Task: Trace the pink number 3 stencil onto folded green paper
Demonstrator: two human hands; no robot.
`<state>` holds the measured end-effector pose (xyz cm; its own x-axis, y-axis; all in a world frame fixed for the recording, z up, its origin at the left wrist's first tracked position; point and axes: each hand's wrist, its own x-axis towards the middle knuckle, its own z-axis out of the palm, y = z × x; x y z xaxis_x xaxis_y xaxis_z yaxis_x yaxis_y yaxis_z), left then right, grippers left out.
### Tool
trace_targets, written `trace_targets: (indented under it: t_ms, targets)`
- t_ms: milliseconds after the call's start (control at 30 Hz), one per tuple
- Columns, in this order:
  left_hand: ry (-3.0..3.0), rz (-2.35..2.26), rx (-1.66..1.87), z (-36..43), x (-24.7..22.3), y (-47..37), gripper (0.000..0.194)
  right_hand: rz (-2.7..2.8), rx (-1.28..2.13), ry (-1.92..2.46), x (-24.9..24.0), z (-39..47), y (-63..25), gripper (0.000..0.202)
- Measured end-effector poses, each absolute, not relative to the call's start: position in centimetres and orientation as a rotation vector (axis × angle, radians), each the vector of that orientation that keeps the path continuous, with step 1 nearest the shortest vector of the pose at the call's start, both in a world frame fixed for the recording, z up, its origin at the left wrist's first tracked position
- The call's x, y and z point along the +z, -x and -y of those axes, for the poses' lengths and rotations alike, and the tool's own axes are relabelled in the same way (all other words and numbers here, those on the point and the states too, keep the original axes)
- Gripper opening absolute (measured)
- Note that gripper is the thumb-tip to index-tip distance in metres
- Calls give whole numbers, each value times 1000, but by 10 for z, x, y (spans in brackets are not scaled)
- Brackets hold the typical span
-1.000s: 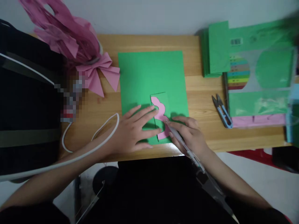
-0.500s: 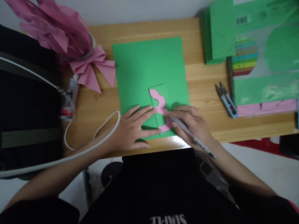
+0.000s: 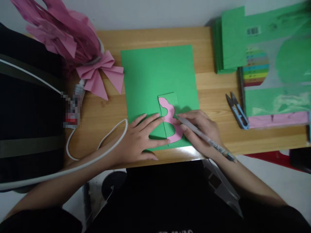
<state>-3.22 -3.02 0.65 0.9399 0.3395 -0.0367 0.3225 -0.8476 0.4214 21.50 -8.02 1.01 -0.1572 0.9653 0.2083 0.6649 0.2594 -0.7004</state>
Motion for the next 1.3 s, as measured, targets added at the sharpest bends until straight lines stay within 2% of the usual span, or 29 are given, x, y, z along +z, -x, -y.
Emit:
trace_targets:
  t_ms: [133, 400, 1000, 1300]
  targets:
    - [-2634, -473, 44, 30, 6, 33, 56, 1646, 594, 1496, 13, 82, -197, 14]
    - [-2574, -499, 78, 32, 5, 34, 58, 1706, 662, 1460, 11, 73, -185, 7]
    - [-2563, -543, 142, 36, 3, 32, 60, 1793, 668, 1520, 11, 75, -187, 16]
    - [-2556, -539, 136, 36, 3, 32, 58, 1785, 647, 1487, 11, 73, -186, 12]
